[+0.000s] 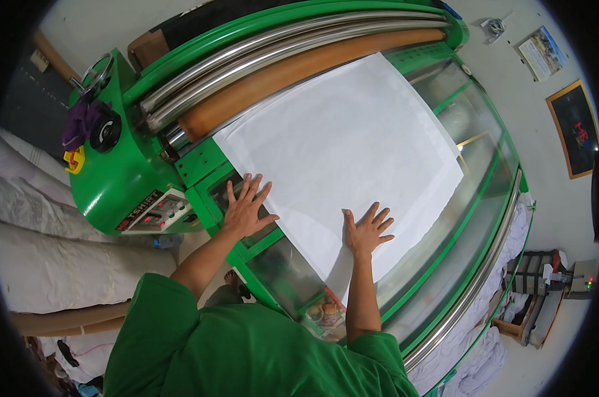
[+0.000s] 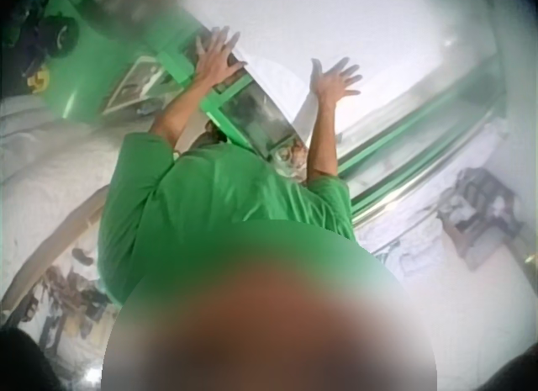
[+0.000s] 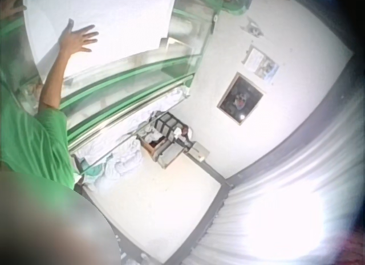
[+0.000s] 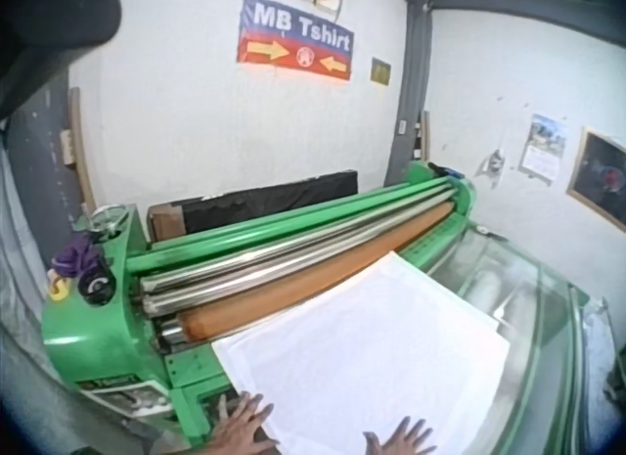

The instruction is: The person places a white fabric sheet onto a green heat press machine, smooths it, and lowers the press. They then retrieve a printed transfer sheet from a coworker, place it on the fabric, and repeat the pressing cycle.

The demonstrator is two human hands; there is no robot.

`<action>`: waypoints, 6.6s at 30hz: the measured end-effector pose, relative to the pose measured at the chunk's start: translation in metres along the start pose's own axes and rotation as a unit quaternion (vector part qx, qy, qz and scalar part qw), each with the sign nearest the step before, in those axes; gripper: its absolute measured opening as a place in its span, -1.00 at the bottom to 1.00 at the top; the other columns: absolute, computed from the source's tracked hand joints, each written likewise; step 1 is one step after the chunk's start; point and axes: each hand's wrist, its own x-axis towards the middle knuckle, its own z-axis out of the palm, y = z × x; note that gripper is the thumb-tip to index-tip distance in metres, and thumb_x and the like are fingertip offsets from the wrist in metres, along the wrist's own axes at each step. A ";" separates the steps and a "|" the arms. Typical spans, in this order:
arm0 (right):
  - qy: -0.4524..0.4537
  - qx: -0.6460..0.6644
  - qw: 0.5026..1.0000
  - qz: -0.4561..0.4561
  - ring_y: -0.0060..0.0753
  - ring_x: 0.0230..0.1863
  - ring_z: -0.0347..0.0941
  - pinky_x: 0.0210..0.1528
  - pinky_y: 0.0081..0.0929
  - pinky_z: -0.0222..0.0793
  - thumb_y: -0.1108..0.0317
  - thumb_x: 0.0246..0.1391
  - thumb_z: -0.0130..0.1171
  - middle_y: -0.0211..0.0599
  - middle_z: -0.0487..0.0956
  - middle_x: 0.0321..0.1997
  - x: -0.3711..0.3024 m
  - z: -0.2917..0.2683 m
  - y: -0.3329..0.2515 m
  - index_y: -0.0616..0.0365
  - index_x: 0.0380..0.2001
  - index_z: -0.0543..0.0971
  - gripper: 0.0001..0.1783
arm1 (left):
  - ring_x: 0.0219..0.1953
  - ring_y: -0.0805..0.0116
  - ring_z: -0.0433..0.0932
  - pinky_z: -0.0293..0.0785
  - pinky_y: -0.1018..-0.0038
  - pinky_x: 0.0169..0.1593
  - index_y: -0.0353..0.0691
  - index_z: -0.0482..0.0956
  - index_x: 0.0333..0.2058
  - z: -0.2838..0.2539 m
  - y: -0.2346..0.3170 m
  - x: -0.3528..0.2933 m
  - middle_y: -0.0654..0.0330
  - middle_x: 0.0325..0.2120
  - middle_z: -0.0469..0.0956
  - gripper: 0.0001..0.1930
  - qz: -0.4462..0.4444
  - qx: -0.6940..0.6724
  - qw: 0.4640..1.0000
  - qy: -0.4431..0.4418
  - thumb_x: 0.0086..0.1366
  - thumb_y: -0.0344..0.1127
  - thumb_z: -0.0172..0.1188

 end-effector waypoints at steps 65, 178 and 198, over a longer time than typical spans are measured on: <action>-0.004 0.022 1.000 0.020 0.24 0.66 -0.39 0.41 0.68 -0.65 -0.62 0.10 -0.05 0.02 -0.14 0.67 0.016 -0.003 0.042 -0.08 0.58 0.02 0.19 | 0.59 0.13 -0.20 -0.52 -0.36 0.48 -0.18 0.14 0.48 0.005 0.001 -0.004 0.22 0.54 0.02 -0.05 -0.038 -0.014 0.999 0.017 0.40 0.47 -0.15; -0.027 0.072 0.997 0.029 0.29 0.66 -0.48 0.43 0.64 -0.65 -0.64 0.06 -0.01 -0.07 -0.21 0.69 0.030 0.005 0.018 -0.17 0.58 0.01 0.20 | 0.60 0.15 -0.21 -0.44 -0.33 0.50 -0.11 -0.04 0.53 0.008 0.003 -0.001 0.11 0.56 -0.10 -0.01 -0.081 -0.006 0.997 0.020 0.39 0.48 -0.12; 0.016 0.080 0.995 0.056 0.25 0.66 -0.55 0.43 0.64 -0.69 -0.57 0.12 0.02 -0.17 -0.23 0.70 0.027 0.010 0.045 -0.29 0.59 0.01 0.12 | 0.60 0.17 -0.22 -0.45 -0.30 0.49 -0.20 -0.08 0.53 0.003 0.002 -0.001 0.10 0.57 -0.12 0.02 -0.063 -0.025 0.998 0.001 0.37 0.42 -0.01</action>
